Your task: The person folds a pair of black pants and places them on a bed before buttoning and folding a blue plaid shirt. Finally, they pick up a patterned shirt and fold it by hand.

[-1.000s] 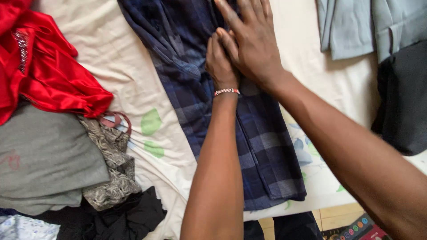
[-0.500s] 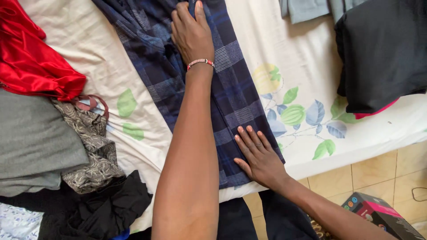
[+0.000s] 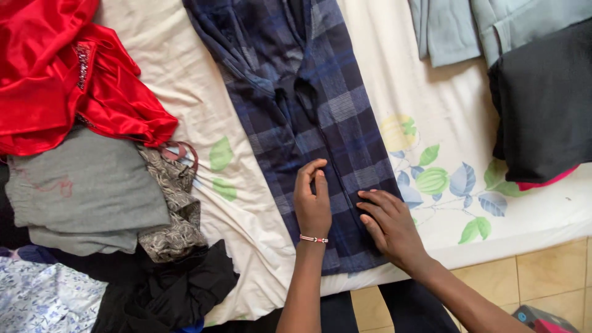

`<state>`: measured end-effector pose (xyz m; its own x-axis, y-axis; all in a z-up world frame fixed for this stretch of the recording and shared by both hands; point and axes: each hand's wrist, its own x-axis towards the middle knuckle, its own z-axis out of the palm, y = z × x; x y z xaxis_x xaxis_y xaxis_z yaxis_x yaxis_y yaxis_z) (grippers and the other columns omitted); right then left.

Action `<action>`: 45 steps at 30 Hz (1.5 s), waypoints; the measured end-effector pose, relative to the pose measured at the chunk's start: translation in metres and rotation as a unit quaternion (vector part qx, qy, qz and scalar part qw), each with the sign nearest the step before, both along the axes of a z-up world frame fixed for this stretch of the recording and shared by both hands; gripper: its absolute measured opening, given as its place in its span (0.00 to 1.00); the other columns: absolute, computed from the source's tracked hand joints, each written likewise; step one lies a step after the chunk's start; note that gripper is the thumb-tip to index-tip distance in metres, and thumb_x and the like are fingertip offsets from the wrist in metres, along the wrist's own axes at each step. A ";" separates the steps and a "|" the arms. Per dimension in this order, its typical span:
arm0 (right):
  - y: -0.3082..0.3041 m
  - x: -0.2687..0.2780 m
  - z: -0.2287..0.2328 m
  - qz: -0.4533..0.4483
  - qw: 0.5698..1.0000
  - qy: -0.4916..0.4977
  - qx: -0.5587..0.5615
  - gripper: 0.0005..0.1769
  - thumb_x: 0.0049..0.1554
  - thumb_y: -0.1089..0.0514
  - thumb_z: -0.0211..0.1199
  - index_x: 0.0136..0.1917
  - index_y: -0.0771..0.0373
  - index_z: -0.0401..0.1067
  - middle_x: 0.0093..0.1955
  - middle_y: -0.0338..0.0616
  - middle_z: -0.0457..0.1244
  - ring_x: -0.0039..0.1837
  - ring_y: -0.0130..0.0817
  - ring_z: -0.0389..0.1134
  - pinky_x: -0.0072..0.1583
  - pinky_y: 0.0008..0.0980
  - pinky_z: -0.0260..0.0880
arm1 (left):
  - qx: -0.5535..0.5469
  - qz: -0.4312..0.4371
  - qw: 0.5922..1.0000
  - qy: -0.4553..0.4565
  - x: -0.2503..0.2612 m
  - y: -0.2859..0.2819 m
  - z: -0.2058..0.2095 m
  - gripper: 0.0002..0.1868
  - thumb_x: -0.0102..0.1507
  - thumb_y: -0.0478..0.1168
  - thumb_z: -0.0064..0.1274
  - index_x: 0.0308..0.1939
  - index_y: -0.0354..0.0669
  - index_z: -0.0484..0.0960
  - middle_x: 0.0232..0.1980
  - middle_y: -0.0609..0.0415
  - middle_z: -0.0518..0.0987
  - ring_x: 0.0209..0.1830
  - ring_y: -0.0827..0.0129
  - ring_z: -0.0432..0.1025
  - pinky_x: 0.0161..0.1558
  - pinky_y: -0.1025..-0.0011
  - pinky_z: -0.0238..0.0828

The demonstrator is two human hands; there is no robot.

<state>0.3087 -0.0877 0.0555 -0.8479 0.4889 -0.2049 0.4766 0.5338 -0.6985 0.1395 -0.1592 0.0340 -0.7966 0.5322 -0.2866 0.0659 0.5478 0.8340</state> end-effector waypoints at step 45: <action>0.190 -0.405 -0.065 0.128 0.971 0.188 0.079 0.08 0.60 0.69 0.68 0.54 0.68 0.78 0.52 0.51 0.67 0.53 0.46 0.71 0.55 0.40 0.70 | -0.044 -0.124 0.987 0.089 -0.387 0.111 -0.073 0.15 0.62 0.48 0.62 0.41 0.38 0.86 0.46 0.47 0.78 0.45 0.57 0.75 0.50 0.63 0.71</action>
<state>-0.0966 0.1023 -0.0093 -0.9460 0.2534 0.2023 0.0424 0.7152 -0.6976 -0.2473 -0.0479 -0.0390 -0.6876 0.6962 -0.2063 0.3485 0.5657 0.7474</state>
